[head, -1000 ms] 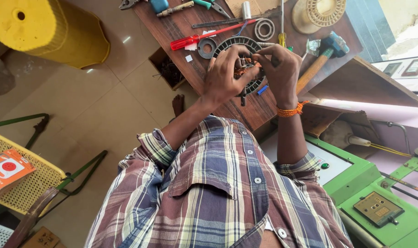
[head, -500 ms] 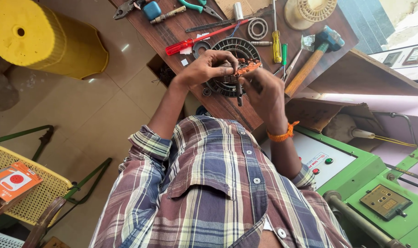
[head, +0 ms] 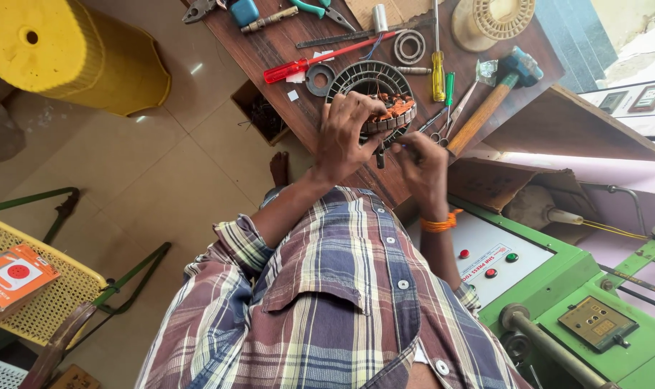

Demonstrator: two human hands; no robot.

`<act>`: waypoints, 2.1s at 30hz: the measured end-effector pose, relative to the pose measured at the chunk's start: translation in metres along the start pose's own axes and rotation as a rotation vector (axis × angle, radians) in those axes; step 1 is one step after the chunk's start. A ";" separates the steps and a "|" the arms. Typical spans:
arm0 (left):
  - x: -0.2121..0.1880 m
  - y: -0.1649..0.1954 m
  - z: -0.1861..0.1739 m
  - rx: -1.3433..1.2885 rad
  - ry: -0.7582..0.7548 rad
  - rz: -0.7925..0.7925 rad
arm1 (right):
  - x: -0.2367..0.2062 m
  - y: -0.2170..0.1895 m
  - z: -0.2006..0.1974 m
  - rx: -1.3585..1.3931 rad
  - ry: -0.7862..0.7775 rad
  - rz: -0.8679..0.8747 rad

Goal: The person works on an electric motor armature at a workbench, holding the wound rotor with one hand while using a small screwdriver-like tool and fingers to adjust and reposition the copper windings around the commutator. Near the end they set the armature down and reach toward tools on the bench.

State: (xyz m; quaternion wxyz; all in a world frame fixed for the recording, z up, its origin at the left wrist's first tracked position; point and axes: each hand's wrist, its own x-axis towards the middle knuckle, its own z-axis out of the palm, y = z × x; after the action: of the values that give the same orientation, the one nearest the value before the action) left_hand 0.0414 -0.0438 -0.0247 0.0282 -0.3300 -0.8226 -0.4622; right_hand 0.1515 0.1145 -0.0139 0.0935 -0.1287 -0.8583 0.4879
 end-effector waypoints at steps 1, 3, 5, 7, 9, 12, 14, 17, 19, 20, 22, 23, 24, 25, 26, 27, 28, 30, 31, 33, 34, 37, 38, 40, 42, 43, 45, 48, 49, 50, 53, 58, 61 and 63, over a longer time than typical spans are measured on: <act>-0.003 -0.003 0.004 -0.006 0.009 0.011 | 0.005 -0.001 -0.011 -0.025 0.011 -0.080; -0.007 -0.012 0.009 -0.021 0.038 0.050 | 0.014 -0.009 -0.024 -0.071 0.024 -0.186; -0.009 -0.021 0.015 -0.044 0.076 0.110 | 0.022 -0.018 -0.034 -0.120 0.037 -0.233; -0.013 -0.028 0.020 -0.051 0.073 0.114 | 0.029 -0.026 -0.034 -0.091 0.016 -0.204; -0.015 -0.032 0.024 -0.051 0.077 0.128 | 0.037 -0.031 -0.031 -0.101 -0.005 -0.212; -0.013 -0.035 0.026 -0.031 0.094 0.152 | 0.057 -0.033 -0.024 -0.125 -0.032 -0.274; -0.012 -0.033 0.022 -0.019 0.102 0.162 | 0.073 -0.031 -0.017 -0.083 -0.029 -0.305; -0.007 -0.022 0.008 0.021 0.081 0.173 | 0.084 -0.028 -0.013 -0.143 0.018 -0.290; -0.004 -0.011 -0.002 -0.048 0.049 0.095 | 0.085 -0.025 -0.011 -0.173 0.038 -0.312; -0.001 -0.005 -0.006 -0.087 0.029 0.058 | 0.084 -0.023 -0.011 -0.191 0.050 -0.319; 0.012 0.004 -0.007 -0.122 -0.047 -0.160 | 0.083 -0.021 -0.010 -0.213 0.089 -0.328; 0.021 0.005 -0.007 -0.138 -0.083 -0.268 | 0.083 -0.020 -0.009 -0.223 0.108 -0.335; 0.030 0.003 -0.008 -0.223 -0.182 -0.357 | 0.082 -0.020 -0.007 -0.205 0.137 -0.317; 0.039 -0.001 -0.008 -0.307 -0.280 -0.444 | 0.081 -0.020 -0.005 -0.186 0.165 -0.300; 0.047 -0.005 -0.007 -0.392 -0.378 -0.528 | 0.081 -0.020 -0.004 -0.168 0.194 -0.286; 0.050 -0.008 -0.005 -0.427 -0.362 -0.516 | 0.080 -0.021 -0.002 -0.174 0.206 -0.291; 0.051 -0.010 -0.003 -0.461 -0.347 -0.504 | 0.079 -0.022 -0.001 -0.180 0.217 -0.296; 0.048 -0.017 0.000 -0.517 -0.301 -0.436 | 0.074 -0.026 -0.003 -0.178 0.208 -0.287; 0.045 -0.021 0.000 -0.537 -0.267 -0.380 | 0.070 -0.028 -0.005 -0.169 0.186 -0.276; 0.039 -0.033 -0.005 -0.642 -0.296 -0.340 | 0.058 -0.033 -0.007 -0.153 0.137 -0.275; 0.035 -0.041 -0.010 -0.729 -0.359 -0.355 | 0.049 -0.037 -0.008 -0.148 0.112 -0.284; 0.032 -0.057 -0.020 -0.888 -0.505 -0.366 | 0.027 -0.042 -0.004 -0.139 0.022 -0.267; 0.032 -0.060 -0.022 -0.922 -0.544 -0.364 | 0.021 -0.043 -0.001 -0.137 -0.011 -0.255; 0.034 -0.064 -0.024 -0.914 -0.567 -0.285 | 0.013 -0.041 0.006 -0.107 -0.014 -0.213; 0.037 -0.063 -0.025 -0.914 -0.582 -0.236 | 0.005 -0.034 0.013 -0.058 -0.008 -0.143; 0.038 -0.063 -0.025 -0.917 -0.584 -0.227 | 0.002 -0.028 0.017 -0.023 -0.002 -0.096; 0.039 -0.059 -0.028 -0.890 -0.572 -0.217 | -0.003 -0.016 0.024 0.010 0.009 -0.047; 0.039 -0.049 -0.031 -0.734 -0.493 -0.123 | -0.005 0.001 0.023 0.017 0.038 -0.042; 0.037 -0.043 -0.032 -0.637 -0.437 -0.043 | -0.006 0.004 0.022 0.031 0.051 -0.034; 0.032 -0.036 -0.031 -0.540 -0.384 0.034 | -0.008 0.006 0.020 0.047 0.064 -0.023; 0.013 -0.008 -0.018 -0.064 -0.122 0.105 | -0.007 0.005 0.001 0.005 0.028 -0.114; -0.005 0.002 0.003 -0.029 0.023 -0.015 | 0.005 -0.014 -0.034 -0.135 0.049 -0.164; -0.008 -0.008 0.012 -0.044 0.056 0.031 | 0.019 -0.024 -0.037 -0.161 0.055 -0.175; -0.009 -0.016 0.016 -0.052 0.070 0.068 | 0.034 -0.029 -0.031 -0.151 0.052 -0.202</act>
State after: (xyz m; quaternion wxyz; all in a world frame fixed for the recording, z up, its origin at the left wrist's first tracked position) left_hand 0.0438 -0.0420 -0.0484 0.0641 -0.3417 -0.7972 -0.4936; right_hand 0.1246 0.1358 0.0279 0.1544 -0.0609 -0.8984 0.4067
